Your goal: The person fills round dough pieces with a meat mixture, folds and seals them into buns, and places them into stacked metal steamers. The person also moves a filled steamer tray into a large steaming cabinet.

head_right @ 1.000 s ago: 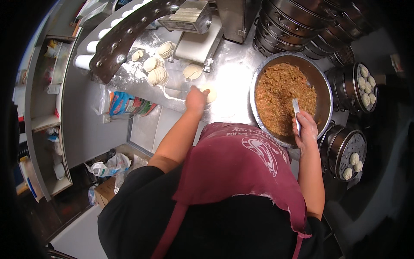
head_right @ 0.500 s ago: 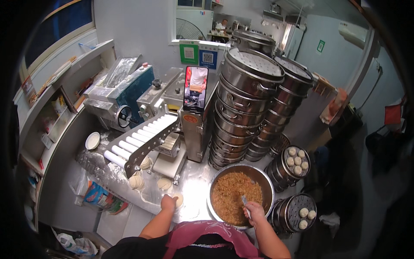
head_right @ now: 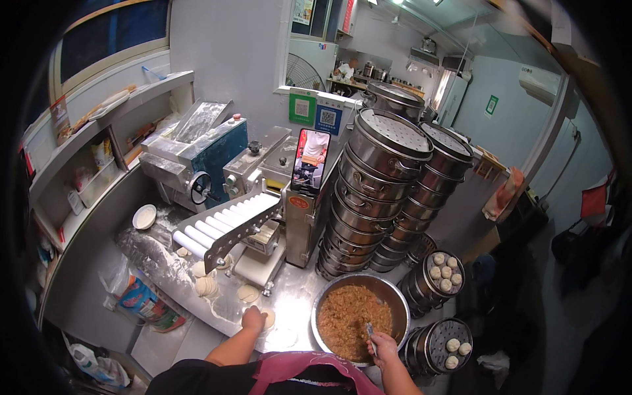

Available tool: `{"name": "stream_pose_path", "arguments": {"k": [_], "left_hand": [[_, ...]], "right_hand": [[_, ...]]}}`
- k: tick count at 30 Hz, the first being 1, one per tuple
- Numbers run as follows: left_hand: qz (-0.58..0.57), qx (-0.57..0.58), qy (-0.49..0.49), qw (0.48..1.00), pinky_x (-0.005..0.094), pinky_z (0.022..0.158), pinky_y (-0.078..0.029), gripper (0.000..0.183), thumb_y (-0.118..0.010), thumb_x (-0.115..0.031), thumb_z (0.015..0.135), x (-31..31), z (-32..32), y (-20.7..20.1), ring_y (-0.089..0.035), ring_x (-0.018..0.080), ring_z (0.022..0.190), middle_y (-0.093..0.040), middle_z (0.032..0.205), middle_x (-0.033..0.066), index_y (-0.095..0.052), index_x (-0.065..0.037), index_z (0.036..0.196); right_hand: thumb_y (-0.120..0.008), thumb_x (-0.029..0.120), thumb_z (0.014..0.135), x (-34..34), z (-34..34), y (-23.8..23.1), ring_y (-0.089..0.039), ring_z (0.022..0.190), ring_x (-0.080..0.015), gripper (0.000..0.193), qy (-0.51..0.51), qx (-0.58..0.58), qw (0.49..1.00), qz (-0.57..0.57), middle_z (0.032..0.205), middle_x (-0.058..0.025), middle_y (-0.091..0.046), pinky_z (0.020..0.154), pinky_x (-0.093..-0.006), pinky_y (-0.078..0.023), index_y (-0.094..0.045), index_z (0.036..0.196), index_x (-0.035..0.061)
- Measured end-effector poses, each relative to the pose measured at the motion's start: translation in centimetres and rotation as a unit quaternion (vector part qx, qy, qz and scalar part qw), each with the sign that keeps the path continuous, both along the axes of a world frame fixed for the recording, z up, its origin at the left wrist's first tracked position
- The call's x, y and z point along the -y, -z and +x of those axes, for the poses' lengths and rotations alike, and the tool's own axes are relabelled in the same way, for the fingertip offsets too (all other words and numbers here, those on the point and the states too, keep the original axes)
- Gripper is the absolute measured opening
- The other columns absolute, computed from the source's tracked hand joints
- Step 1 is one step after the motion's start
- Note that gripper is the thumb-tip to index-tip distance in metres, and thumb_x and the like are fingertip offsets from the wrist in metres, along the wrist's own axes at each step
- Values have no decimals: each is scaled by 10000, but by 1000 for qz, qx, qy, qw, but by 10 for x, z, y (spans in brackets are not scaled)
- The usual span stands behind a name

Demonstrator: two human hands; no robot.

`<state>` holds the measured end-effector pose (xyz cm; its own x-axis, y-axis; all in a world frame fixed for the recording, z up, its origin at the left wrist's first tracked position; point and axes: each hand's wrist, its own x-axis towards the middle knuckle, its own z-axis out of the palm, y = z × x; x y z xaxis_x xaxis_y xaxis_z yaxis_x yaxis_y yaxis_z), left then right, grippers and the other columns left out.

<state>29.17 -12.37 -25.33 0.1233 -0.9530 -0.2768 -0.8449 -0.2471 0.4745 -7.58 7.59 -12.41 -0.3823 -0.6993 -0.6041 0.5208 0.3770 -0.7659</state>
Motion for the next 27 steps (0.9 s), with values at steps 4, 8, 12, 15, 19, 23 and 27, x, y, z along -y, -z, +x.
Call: {"name": "stream_pose_path", "arguments": {"k": [4, 8, 12, 15, 19, 23, 27], "left_hand": [[-16, -13, -17, 1000, 441, 859, -503, 459, -762, -343, 754, -3, -4, 5, -636, 389, 977, -652, 1054, 222, -597, 11, 995], [81, -34, -40, 995, 430, 855, -506, 473, -737, -383, 762, 6, 3, 15, -637, 376, 983, -650, 1050, 241, -617, 7, 1002], [75, -34, 9, 997, 435, 848, -506, 494, -687, -400, 772, 13, 6, 20, -642, 380, 960, -660, 996, 256, -639, 50, 968], [23, -63, -24, 997, 444, 846, -503, 462, -666, -371, 760, 11, 0, 19, -642, 391, 940, -665, 964, 259, -651, 55, 939], [-10, -99, 8, 995, 456, 829, -500, 424, -647, -330, 742, 6, -7, 10, -639, 403, 925, -658, 961, 274, -654, 52, 925], [42, -229, 9, 972, 428, 758, -505, 364, -646, -306, 754, 4, -8, -16, -649, 365, 827, -655, 849, 246, -643, 49, 837], [15, -307, -22, 951, 409, 672, -484, 306, -650, -277, 766, -4, -5, -65, -619, 312, 699, -614, 709, 198, -585, 18, 714]], "right_hand": [[-557, 81, 901, 3, 0, 1, -541, 509, -149, 90, 1, 5, 1000, -11, 692, -84, -591, 430, -248, -449, -563, 943, 2], [-551, 82, 904, 6, 0, 5, -542, 514, -149, 85, 0, 1, 1000, -15, 693, -82, -589, 428, -251, -449, -561, 935, 4], [-554, 81, 904, 5, 1, 8, -540, 515, -150, 86, -6, 14, 999, -31, 705, -83, -593, 428, -249, -448, -565, 950, 9], [-556, 81, 904, 1, 3, 8, -538, 513, -150, 87, -2, 8, 1000, -20, 706, -86, -594, 426, -250, -446, -566, 959, 14], [-562, 83, 903, -4, 3, 8, -541, 514, -153, 94, 24, -5, 1000, 5, 707, -88, -596, 422, -257, -443, -567, 972, 19], [-562, 81, 902, -5, 3, 7, -543, 516, -153, 81, 26, 1, 1000, 1, 703, -87, -593, 421, -257, -443, -562, 954, 20], [-561, 78, 901, -3, 4, 5, -542, 518, -153, 72, 20, 11, 1000, -14, 699, -85, -590, 420, -255, -442, -558, 938, 17]]}}
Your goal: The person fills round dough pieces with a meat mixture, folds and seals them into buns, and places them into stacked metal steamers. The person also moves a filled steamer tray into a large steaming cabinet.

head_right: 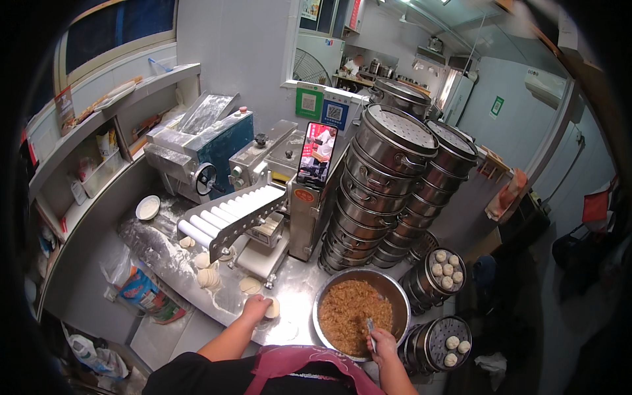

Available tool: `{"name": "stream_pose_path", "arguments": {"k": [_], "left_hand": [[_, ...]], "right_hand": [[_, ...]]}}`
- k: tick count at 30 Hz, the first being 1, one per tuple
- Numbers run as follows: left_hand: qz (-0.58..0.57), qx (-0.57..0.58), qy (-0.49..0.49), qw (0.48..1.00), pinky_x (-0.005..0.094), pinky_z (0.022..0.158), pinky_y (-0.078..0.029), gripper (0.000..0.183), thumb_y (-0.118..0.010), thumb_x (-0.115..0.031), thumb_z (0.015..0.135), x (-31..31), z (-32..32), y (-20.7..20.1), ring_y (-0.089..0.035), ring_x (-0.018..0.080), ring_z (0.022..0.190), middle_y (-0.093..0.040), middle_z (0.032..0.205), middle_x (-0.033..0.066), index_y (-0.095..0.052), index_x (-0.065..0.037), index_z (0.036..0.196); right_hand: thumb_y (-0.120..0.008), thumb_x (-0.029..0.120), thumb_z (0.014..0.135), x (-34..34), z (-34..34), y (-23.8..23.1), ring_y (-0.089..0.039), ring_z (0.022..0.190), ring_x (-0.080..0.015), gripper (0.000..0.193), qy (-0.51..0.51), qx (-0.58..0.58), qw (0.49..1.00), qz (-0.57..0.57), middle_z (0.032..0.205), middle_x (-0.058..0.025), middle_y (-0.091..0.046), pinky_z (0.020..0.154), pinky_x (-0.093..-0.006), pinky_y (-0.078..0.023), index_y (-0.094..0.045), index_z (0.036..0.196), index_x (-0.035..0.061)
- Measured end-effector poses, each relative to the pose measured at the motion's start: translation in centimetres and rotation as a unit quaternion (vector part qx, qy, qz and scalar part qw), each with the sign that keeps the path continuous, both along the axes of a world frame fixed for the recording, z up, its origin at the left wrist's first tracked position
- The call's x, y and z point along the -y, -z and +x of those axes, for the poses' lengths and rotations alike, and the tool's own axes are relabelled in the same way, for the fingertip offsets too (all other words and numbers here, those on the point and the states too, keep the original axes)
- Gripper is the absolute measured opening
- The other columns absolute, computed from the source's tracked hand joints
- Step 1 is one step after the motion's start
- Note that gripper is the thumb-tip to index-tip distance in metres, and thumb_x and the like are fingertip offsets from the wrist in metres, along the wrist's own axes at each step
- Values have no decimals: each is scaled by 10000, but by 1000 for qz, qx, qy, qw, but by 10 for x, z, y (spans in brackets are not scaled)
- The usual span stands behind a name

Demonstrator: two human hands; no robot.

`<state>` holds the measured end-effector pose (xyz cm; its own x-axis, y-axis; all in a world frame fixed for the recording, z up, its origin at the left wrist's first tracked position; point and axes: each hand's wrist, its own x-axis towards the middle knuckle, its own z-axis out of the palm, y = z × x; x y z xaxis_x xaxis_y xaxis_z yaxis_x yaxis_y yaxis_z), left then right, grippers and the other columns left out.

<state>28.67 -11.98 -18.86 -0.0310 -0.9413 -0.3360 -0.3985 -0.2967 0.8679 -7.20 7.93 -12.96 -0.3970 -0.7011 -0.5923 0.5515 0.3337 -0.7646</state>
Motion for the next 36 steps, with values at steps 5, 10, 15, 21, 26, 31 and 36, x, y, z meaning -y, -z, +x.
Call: {"name": "stream_pose_path", "arguments": {"k": [5, 10, 15, 21, 26, 31, 36], "left_hand": [[-147, 55, -74, 985, 429, 637, -461, 322, -648, -266, 784, 1, 10, -45, -586, 331, 637, -591, 668, 194, -512, -6, 649], [-166, 141, -126, 968, 439, 729, -507, 333, -703, -217, 766, 9, 31, -36, -646, 385, 785, -648, 843, 235, -542, -13, 973], [-107, -99, -189, 971, 384, 732, -545, 348, -681, -170, 839, 13, 49, -21, -661, 271, 835, -654, 961, 178, -549, 32, 1090], [55, -534, -248, 806, 429, 871, -549, 312, -514, -95, 962, 27, 61, -5, -632, 300, 1013, -583, 1185, 177, -475, 31, 1245], [120, -587, -290, 746, 442, 911, -527, 332, -486, -74, 969, 26, 51, -3, -611, 306, 1063, -577, 1198, 167, -449, 28, 1283], [9, -425, -212, 880, 377, 766, -572, 303, -578, -42, 893, 30, 41, -22, -661, 273, 909, -626, 1063, 163, -533, 70, 1171], [12, -412, -220, 884, 394, 754, -571, 290, -592, -23, 865, 38, 40, -20, -658, 279, 904, -627, 1041, 164, -540, 74, 1134]], "right_hand": [[-558, 78, 901, 3, 2, -1, -539, 518, -150, 78, -5, -7, 1000, -7, 701, -83, -588, 422, -250, -442, -560, 946, 14], [-553, 81, 904, 5, 3, 0, -539, 518, -149, 92, -18, -9, 1000, -9, 703, -76, -589, 424, -249, -444, -563, 965, 12], [-558, 83, 902, -1, 2, 0, -546, 523, -149, 88, -8, -9, 1000, 0, 701, -74, -588, 422, -250, -448, -561, 960, 17], [-563, 89, 897, -2, -1, 0, -548, 521, -151, 73, -1, -11, 1000, -2, 694, -73, -584, 420, -248, -447, -556, 945, 35], [-561, 87, 898, 2, 2, -2, -547, 521, -149, 85, -6, -13, 1000, -3, 695, -73, -579, 419, -248, -444, -548, 960, 30], [-565, 86, 900, -1, 5, -6, -545, 528, -146, 102, 0, -13, 1000, -3, 704, -77, -583, 424, -245, -441, -548, 970, 13], [-569, 87, 897, -3, 6, -6, -545, 528, -149, 116, 4, -8, 1000, -6, 705, -78, -586, 423, -250, -436, -547, 985, 14]]}}
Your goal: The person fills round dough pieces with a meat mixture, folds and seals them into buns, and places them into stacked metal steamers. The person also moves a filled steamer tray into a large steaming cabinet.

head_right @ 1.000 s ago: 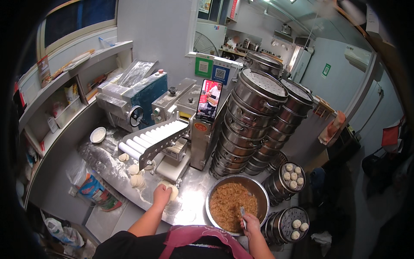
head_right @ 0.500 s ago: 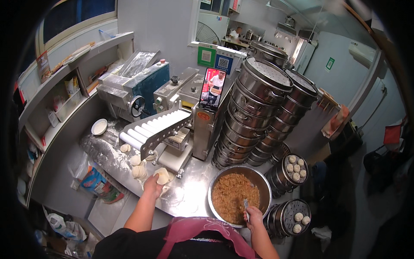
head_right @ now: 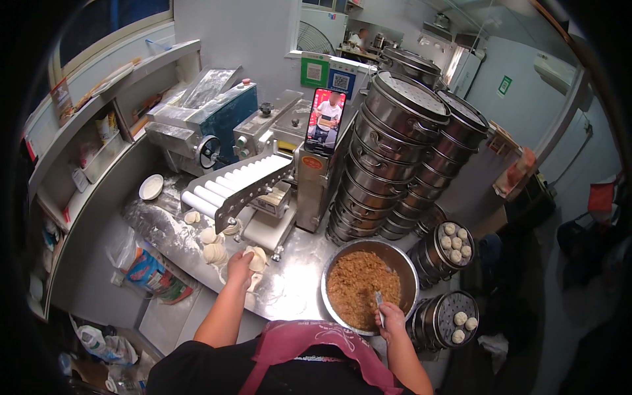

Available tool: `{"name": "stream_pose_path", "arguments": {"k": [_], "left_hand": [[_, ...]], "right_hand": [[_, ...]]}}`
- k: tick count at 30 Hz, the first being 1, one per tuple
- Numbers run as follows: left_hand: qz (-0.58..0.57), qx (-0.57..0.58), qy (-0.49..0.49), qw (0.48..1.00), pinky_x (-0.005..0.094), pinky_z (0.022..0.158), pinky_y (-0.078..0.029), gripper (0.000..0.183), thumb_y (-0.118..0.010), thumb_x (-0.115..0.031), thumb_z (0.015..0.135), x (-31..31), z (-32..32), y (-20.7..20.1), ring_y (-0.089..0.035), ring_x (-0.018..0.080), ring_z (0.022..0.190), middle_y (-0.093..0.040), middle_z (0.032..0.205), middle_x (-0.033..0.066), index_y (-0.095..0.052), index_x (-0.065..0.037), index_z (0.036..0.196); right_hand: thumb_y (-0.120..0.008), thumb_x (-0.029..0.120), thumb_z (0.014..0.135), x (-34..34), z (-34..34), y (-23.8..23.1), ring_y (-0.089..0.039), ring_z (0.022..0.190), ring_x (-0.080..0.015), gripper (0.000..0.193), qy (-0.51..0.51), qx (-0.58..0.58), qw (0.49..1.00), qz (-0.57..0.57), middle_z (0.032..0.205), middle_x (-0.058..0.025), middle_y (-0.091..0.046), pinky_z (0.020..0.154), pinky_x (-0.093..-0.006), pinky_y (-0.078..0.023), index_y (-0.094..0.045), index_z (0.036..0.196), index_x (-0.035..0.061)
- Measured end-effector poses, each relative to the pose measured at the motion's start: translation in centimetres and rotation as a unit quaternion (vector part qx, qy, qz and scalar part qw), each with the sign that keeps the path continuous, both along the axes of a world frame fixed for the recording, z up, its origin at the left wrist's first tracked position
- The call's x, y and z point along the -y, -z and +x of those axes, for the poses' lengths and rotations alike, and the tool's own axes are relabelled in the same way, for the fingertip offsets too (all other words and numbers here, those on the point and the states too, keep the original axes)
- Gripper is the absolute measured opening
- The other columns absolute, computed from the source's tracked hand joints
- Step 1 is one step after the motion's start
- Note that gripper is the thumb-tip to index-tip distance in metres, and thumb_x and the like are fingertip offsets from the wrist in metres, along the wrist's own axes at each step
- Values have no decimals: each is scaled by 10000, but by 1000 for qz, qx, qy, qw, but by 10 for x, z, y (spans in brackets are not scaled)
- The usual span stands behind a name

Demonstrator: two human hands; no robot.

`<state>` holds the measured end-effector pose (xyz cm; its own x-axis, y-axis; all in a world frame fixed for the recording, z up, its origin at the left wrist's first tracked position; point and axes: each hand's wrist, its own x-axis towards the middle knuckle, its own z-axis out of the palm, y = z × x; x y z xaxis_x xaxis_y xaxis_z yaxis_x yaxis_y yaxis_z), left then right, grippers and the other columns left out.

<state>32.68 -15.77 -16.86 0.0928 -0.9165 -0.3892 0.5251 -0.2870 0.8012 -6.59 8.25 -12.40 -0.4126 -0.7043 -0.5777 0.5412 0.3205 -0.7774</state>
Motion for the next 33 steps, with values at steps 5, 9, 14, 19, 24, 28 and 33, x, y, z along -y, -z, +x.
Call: {"name": "stream_pose_path", "arguments": {"k": [5, 9, 14, 19, 24, 28, 33], "left_hand": [[71, -77, -13, 994, 423, 773, -566, 329, -577, -26, 865, 4, -1, 13, -641, 304, 946, -602, 1078, 168, -497, 52, 1174], [67, -82, -15, 994, 408, 749, -557, 306, -572, -34, 860, 4, -3, 12, -639, 298, 930, -607, 1060, 163, -513, 43, 1151], [18, 117, 18, 993, 337, 734, -525, 273, -617, -88, 826, -4, -8, -1, -648, 238, 848, -656, 962, 137, -604, 51, 1061], [-70, 219, 33, 973, 314, 730, -511, 293, -626, -155, 825, -1, -16, -18, -647, 194, 803, -682, 906, 121, -655, 41, 1040], [-10, -65, 51, 997, 383, 828, -528, 315, -527, -139, 925, 2, -4, -42, -632, 265, 973, -618, 1116, 167, -534, 47, 1179], [54, -253, 94, 961, 487, 947, -492, 346, -430, -115, 965, -10, -14, -55, -564, 372, 1128, -541, 1241, 213, -436, 63, 1261], [107, -250, 182, 945, 511, 990, -462, 355, -408, -87, 979, -37, -64, -57, -549, 390, 1149, -521, 1276, 225, -404, 74, 1296]], "right_hand": [[-559, 83, 897, 0, 0, 3, -539, 519, -151, 99, 5, 2, 1000, 18, 692, -77, -580, 411, -245, -424, -541, 986, 43], [-557, 73, 896, -1, 1, 2, -546, 516, -150, 99, 2, 12, 1000, 0, 686, -72, -584, 409, -245, -433, -540, 989, 42], [-568, 89, 899, -5, 3, 1, -546, 521, -147, 134, 7, -4, 1000, 5, 705, -76, -590, 416, -244, -432, -562, 1005, 7], [-570, 187, 879, -4, -2, 10, -496, 404, -162, 103, -4, -46, 999, 2, 606, -45, -558, 354, -265, -398, -548, 841, 94], [-569, 136, 918, -7, -6, 11, -543, 478, -128, 136, 6, -11, 1000, 7, 677, -56, -592, 390, -229, -439, -552, 1016, 44], [-554, 120, 922, -9, -3, 6, -542, 506, -119, 158, -3, -22, 1000, 18, 703, -52, -589, 407, -220, -435, -548, 1045, 21], [-567, 105, 916, -6, 3, -2, -546, 526, -118, 213, 7, -38, 999, 14, 727, -57, -593, 421, -223, -433, -546, 1100, 0]]}}
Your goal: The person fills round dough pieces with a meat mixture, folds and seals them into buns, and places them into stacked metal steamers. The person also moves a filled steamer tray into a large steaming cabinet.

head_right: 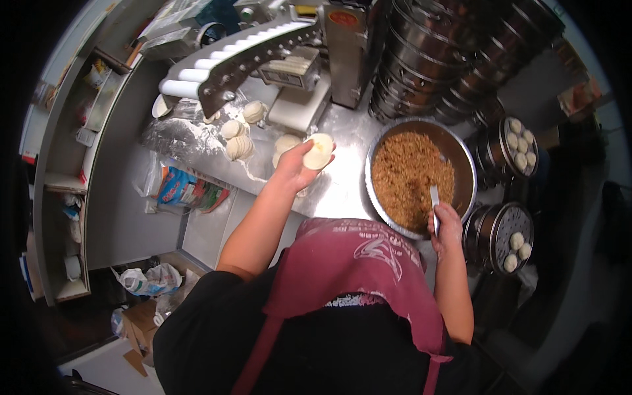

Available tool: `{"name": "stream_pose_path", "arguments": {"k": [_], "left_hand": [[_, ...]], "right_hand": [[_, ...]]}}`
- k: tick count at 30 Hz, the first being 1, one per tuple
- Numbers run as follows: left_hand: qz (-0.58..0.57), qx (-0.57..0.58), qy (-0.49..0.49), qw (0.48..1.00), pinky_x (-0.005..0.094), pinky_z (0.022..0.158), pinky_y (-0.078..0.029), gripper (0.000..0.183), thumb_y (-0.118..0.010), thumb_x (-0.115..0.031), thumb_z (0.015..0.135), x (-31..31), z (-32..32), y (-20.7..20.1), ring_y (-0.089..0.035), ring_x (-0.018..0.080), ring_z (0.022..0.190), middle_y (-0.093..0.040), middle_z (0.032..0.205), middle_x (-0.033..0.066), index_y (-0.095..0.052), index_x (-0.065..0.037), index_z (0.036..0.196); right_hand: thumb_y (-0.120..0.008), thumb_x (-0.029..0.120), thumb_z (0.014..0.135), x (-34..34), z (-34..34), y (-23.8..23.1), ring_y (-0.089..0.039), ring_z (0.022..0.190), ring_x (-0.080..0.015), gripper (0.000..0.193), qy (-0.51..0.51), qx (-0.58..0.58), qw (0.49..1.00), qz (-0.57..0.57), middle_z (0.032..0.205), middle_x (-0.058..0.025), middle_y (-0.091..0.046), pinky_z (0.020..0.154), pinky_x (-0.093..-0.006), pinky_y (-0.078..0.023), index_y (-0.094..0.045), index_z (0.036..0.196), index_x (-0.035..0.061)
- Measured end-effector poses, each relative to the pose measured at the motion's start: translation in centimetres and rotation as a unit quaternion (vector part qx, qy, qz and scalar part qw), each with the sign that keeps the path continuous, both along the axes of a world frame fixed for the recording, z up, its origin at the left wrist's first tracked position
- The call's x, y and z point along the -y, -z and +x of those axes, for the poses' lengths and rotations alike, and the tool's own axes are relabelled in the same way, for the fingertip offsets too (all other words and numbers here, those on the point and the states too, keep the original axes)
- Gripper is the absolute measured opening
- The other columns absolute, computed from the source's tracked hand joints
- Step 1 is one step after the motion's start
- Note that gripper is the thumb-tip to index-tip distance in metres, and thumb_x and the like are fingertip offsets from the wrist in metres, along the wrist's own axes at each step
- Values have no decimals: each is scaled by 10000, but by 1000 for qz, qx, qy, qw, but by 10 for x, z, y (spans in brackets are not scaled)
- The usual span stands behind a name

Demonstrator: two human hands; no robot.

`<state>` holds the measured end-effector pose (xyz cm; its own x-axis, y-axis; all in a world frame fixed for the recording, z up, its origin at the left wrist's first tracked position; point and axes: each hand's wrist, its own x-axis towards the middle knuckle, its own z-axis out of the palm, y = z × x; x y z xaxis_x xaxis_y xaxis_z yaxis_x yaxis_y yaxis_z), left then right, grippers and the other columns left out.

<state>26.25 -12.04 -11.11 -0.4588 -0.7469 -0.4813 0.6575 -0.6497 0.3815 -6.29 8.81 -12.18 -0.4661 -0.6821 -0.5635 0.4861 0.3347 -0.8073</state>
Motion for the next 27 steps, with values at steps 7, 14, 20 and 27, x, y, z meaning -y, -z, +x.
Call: {"name": "stream_pose_path", "arguments": {"k": [7, 14, 20, 27], "left_hand": [[-54, 32, 15, 998, 463, 1026, -442, 448, -345, 91, 885, -9, -53, -32, -542, 358, 1163, -519, 1280, 240, -400, 85, 1330], [39, -53, 4, 998, 547, 1042, -399, 431, -329, -50, 878, -2, -70, -38, -475, 459, 1197, -467, 1301, 298, -340, 66, 1293], [71, -50, 7, 996, 546, 1035, -389, 435, -321, -153, 893, 6, -68, -36, -489, 440, 1189, -480, 1303, 283, -394, 81, 1253], [-19, -58, 23, 998, 480, 1078, -367, 429, -346, -29, 819, 12, -62, -38, -514, 363, 1181, -540, 1240, 224, -468, 91, 1213]], "right_hand": [[-571, 100, 924, -3, 5, -14, -538, 563, -112, 284, 12, 21, 1000, -19, 739, -59, -580, 448, -213, -423, -521, 1174, -26], [-560, 95, 926, -8, 7, -21, -535, 560, -114, 282, 34, 27, 999, -13, 744, -65, -581, 444, -214, -416, -518, 1175, -31], [-568, 91, 915, -10, 3, -21, -538, 559, -119, 274, 38, 29, 998, -31, 745, -67, -581, 439, -219, -410, -521, 1157, -27], [-571, 94, 912, -3, 4, -27, -548, 559, -123, 248, 22, 15, 999, -27, 748, -69, -590, 443, -221, -424, -536, 1128, -22]]}}
